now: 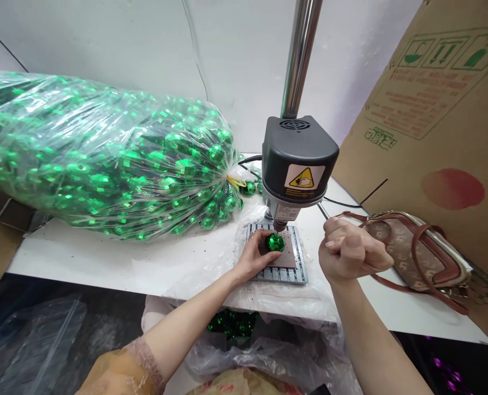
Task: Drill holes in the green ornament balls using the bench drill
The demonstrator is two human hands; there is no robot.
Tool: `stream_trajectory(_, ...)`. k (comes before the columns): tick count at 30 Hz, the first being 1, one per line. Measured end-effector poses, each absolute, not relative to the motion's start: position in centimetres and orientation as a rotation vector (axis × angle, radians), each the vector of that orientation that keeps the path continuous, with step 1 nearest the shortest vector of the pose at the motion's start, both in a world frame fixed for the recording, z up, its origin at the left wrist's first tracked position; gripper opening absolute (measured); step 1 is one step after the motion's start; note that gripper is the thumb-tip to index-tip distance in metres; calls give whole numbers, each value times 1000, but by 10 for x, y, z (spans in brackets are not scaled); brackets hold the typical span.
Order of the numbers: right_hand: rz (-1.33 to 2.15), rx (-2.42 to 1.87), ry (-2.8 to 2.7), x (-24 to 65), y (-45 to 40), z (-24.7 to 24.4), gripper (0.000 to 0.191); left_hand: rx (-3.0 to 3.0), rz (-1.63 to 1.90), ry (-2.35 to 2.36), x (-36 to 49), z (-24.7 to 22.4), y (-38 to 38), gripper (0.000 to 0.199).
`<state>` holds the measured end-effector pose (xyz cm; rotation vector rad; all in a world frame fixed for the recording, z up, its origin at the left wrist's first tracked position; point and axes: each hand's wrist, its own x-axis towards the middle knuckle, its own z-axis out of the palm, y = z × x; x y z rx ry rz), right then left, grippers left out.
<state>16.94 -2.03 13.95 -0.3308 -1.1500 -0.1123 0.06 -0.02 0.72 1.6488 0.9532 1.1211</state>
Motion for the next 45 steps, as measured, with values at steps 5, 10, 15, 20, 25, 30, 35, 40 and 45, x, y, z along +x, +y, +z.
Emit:
stream_trajectory(5,126,-622,-922,164,-22,187,42,1596,1125,980,1,10,-1,54)
stream_trajectory(10,403,-837,-925,170,-9,236,41,1542,1167,968,4,13,-3,53)
stream_trajectory(15,453,-829,-906,172,-2,242,39,1668,1304,1130,-13,21,-25,45)
stream_trajectory(20,445,-791,-921,170,-5,240,39,2224,1116,825,-65,16,-93,45)
stream_trajectory(25,412,-783,-913,170,-3,239,40,2852,811,645,-104,-11,-144,49)
stream_trajectory(30,395,-766,-914,171,-2,237,38,2842,1067,727,-89,10,-76,31)
stream_trajectory(35,368,-785,-927,168,-4,237,40,2816,412,1383,-38,64,65,37)
stream_trajectory(40,364,-802,-927,169,-4,236,40,2646,125,1692,-4,68,138,30)
stream_trajectory(45,365,-791,-923,169,-3,234,39,2502,128,1826,5,43,151,25)
